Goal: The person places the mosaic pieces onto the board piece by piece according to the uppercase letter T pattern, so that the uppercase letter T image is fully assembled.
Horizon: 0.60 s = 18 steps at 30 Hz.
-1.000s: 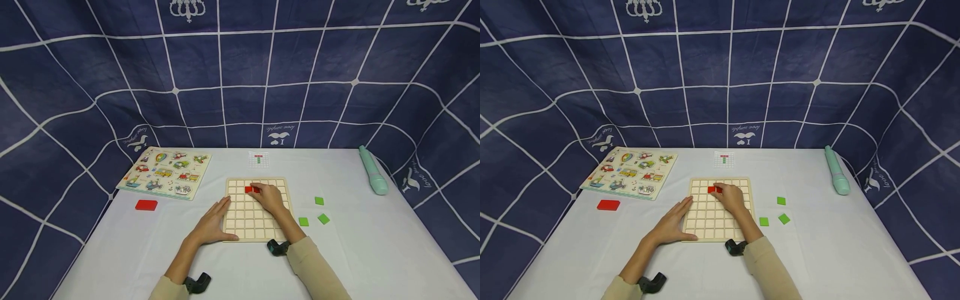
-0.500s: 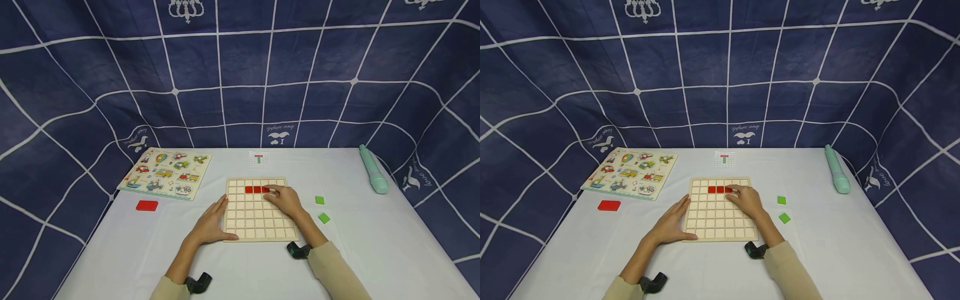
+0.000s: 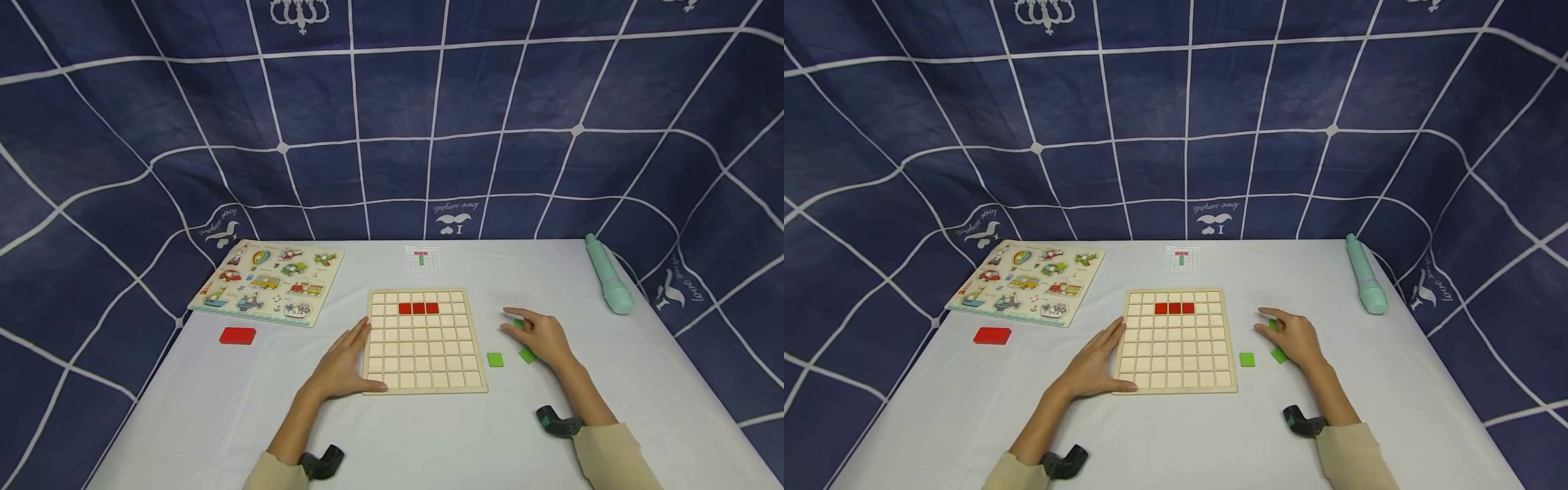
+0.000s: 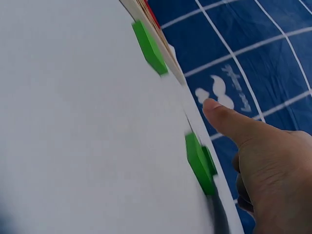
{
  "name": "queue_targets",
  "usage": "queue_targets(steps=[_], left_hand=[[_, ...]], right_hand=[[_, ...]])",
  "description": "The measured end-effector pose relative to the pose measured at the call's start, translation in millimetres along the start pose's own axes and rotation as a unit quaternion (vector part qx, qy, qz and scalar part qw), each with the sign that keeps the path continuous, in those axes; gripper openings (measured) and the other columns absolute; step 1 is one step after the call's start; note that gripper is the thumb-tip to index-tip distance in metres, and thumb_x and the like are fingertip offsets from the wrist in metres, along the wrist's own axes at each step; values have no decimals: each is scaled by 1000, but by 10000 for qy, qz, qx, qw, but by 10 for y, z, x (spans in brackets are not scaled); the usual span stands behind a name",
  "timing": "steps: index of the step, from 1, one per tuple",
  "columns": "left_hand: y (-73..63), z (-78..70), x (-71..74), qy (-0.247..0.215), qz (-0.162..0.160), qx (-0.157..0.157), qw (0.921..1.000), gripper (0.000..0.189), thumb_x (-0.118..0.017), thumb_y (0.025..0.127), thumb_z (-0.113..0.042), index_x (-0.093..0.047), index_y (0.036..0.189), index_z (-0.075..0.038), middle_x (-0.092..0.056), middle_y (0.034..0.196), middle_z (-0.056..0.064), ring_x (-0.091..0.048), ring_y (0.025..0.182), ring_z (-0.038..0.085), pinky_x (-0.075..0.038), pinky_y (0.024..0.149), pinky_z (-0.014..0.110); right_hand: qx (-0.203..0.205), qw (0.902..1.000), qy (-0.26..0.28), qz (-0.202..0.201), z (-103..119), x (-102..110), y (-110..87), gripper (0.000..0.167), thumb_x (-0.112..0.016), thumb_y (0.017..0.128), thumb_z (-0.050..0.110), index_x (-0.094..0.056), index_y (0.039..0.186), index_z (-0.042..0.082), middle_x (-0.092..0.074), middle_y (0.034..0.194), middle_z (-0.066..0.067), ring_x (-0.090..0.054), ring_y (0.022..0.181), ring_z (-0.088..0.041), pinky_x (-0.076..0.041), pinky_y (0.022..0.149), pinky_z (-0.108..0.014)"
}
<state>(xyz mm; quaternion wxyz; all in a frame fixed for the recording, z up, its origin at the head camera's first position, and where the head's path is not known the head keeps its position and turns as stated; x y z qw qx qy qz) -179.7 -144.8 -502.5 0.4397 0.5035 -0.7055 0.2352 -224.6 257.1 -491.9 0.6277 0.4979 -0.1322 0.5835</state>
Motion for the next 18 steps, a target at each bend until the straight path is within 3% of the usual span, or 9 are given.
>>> queue_targets(steps=[7,18], left_hand=[[2,-4,2,-34,-3,-20,10000,129,-67,50,-79,-24,146,-6,-15,153,4,-20,136,28,-25,107,46],[18,18,-6,76,144,10,9999,131,-65,49,-81,-20,147,-7,-11,154,1,-16,138,18,-18,110,35]], right_hand=[[-280,9994,-200,-15,-169,179,-103,35,-78,74,27,-71,103,10,-35,49,11,-26,42,-1,-25,38,-22],[-465,9984,-293,137,-193,187,-129,36,-77,75,31,-71,104,11,-37,50,10,-28,43,-3,-25,39,-23]])
Point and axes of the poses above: each hand's wrist, its own y-axis towards the middle knuckle, its own x-axis out of the back of the hand, z = x × y, the point moved 3 cm from there along y, towards the middle knuckle
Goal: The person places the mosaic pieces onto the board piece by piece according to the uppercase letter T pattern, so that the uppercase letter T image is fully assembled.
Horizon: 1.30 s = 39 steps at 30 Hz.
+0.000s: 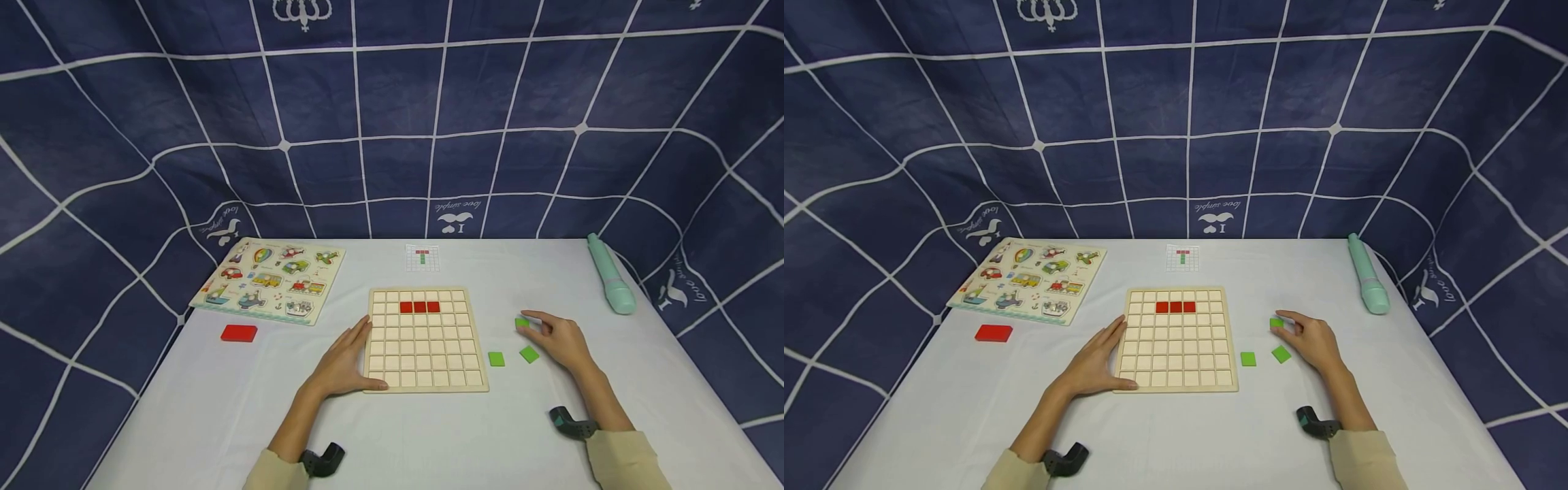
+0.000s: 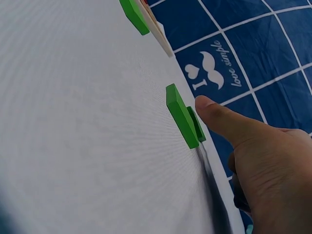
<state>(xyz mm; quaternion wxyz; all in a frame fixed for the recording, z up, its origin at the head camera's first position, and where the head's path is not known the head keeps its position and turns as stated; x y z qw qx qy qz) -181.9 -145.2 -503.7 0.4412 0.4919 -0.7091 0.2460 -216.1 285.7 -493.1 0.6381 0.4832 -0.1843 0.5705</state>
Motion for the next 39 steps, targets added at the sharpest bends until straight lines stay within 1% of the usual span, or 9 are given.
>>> queue_targets(steps=[5,10,14,19,31,39], left_hand=[[6,-6,2,-6,-7,-32,10000,131,-66,49,-80,-21,147,-6,-11,154,1,-15,138,16,-16,111,33],[4,-13,8,-33,22,-4,10000,130,-67,49,-79,-20,147,-7,-10,154,1,-15,138,17,-16,111,34],[-1,-9,5,-32,44,52,10000,131,-67,49,-80,-20,147,-8,-9,154,0,-14,138,17,-17,111,35],[-4,-4,2,-39,33,65,10000,131,-67,49,-79,-20,147,-8,-9,154,0,-15,138,18,-18,110,36],[3,-8,2,-38,3,-45,10000,130,-67,50,-79,-20,147,-6,-11,154,3,-15,138,16,-16,111,33],[2,-17,8,-62,17,-2,10000,130,-68,49,-78,-20,147,-6,-11,154,2,-15,138,17,-17,111,34]], right_hand=[[-142,9997,-60,200,-25,-13,-12,40,-76,76,34,-70,105,8,-37,51,9,-30,45,-6,-25,40,-23],[-240,9991,-117,334,-45,-24,-16,43,-75,76,36,-69,107,7,-37,51,8,-31,46,-8,-25,41,-23],[-252,9989,-58,386,-52,-20,-20,43,-75,76,36,-69,108,7,-37,51,8,-31,45,-8,-26,41,-24],[-248,9990,11,369,-89,-6,-30,42,-75,76,35,-69,107,8,-37,52,9,-31,46,-7,-26,41,-23],[-308,9991,131,258,-88,8,-61,30,-76,76,26,-70,99,8,-37,52,9,-32,46,-8,-26,41,-23],[-368,9990,99,229,-88,-2,-63,30,-75,78,25,-69,101,7,-37,52,9,-32,46,-8,-26,40,-22]])
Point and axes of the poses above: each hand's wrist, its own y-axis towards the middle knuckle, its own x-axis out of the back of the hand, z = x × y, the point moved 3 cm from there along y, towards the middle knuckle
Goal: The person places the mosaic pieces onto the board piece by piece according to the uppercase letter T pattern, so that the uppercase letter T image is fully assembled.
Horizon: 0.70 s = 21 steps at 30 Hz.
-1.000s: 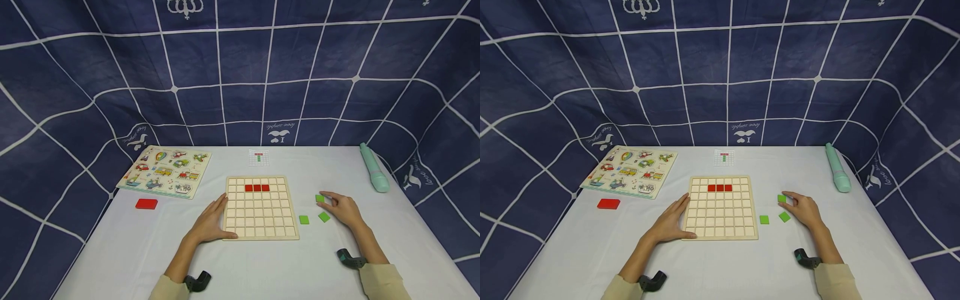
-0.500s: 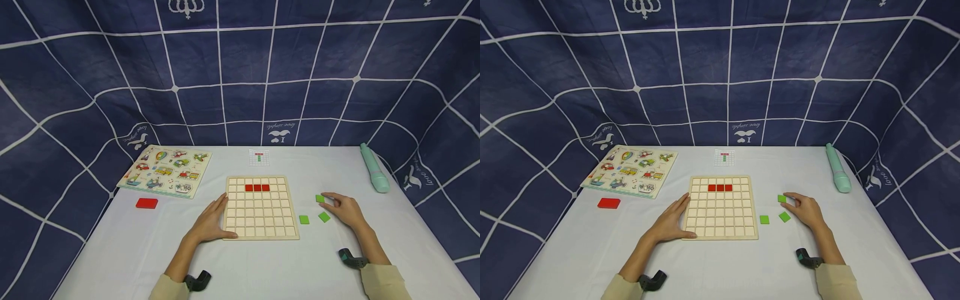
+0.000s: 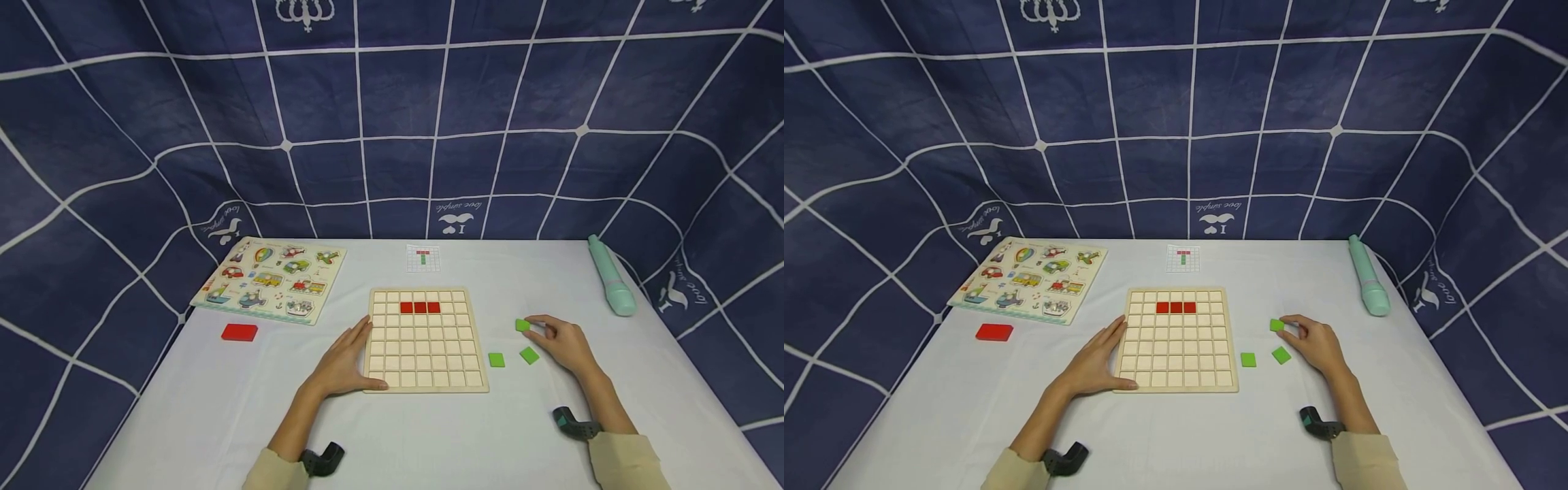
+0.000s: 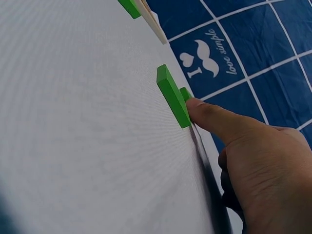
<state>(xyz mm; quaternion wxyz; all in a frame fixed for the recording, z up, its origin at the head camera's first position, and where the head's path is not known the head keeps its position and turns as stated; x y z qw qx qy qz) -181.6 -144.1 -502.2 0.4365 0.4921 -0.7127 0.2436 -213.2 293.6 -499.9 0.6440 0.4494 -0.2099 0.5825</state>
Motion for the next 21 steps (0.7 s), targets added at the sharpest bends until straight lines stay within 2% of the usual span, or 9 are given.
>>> queue_targets(steps=[10,14,21], left_hand=[[-2,-6,-3,4,35,52,10000,130,-68,50,-78,-19,147,-8,-10,154,1,-15,138,18,-18,110,36],[-5,-11,-2,13,47,57,10000,130,-68,50,-78,-19,147,-8,-10,154,1,-14,138,17,-17,111,35],[-14,-8,2,-46,5,72,10000,129,-69,50,-77,-19,147,-8,-10,154,1,-15,138,20,-19,110,39]], right_hand=[[207,9995,118,-212,101,-1,39,28,-74,79,26,-69,102,12,-37,51,9,-31,43,-7,-27,38,-22],[379,9991,180,-109,243,-80,75,28,-74,79,29,-69,102,13,-36,50,10,-30,42,-6,-26,37,-22],[730,9967,277,199,579,-341,159,28,-73,79,33,-70,101,15,-35,49,12,-28,42,-4,-24,39,-21]])
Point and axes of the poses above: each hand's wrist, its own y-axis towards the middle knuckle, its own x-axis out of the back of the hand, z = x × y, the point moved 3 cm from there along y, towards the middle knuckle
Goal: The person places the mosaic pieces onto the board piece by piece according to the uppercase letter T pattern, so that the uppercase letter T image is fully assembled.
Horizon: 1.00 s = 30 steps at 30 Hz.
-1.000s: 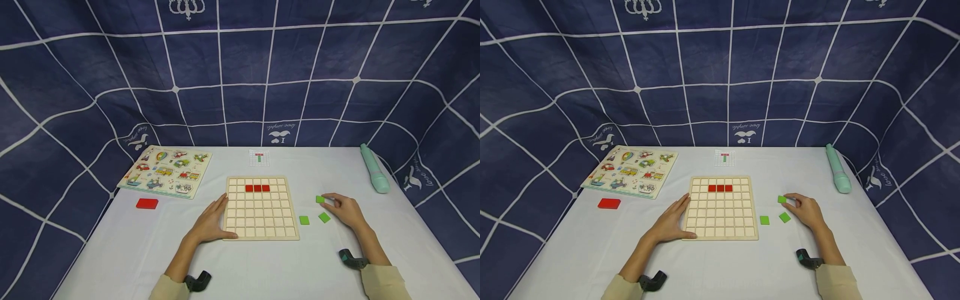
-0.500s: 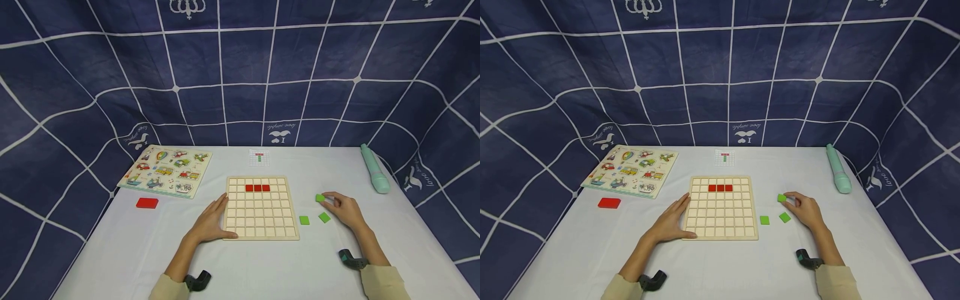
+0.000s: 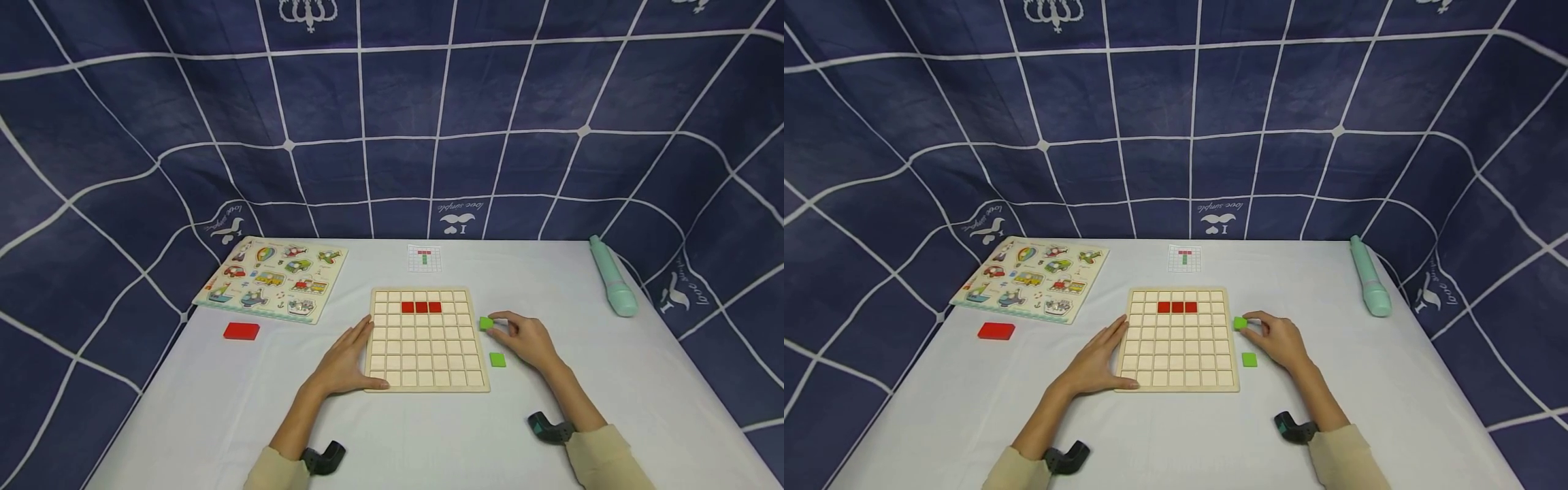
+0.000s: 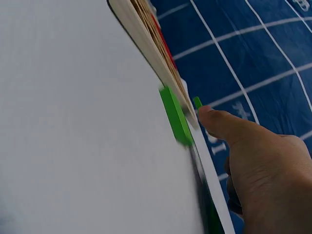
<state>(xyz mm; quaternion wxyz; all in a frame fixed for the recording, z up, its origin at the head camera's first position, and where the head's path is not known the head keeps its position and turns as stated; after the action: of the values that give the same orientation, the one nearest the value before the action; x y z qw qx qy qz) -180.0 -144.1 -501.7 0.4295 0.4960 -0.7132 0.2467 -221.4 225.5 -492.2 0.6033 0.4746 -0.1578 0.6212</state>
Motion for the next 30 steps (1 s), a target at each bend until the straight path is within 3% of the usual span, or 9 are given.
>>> queue_targets(steps=[14,30], left_hand=[[-5,17,-21,12,-85,-38,10000,129,-68,50,-78,-21,147,-7,-12,154,1,-17,137,22,-22,109,42],[-11,-6,-10,69,-102,-16,9999,129,-68,50,-78,-21,147,-7,-14,153,4,-19,137,23,-23,109,43]], right_hand=[[284,9980,491,294,680,-568,328,32,-71,80,38,-70,104,17,-36,47,12,-30,41,-4,-26,39,-22],[321,9975,550,290,816,-749,462,30,-72,80,36,-71,103,18,-35,47,12,-30,42,-4,-25,41,-21]])
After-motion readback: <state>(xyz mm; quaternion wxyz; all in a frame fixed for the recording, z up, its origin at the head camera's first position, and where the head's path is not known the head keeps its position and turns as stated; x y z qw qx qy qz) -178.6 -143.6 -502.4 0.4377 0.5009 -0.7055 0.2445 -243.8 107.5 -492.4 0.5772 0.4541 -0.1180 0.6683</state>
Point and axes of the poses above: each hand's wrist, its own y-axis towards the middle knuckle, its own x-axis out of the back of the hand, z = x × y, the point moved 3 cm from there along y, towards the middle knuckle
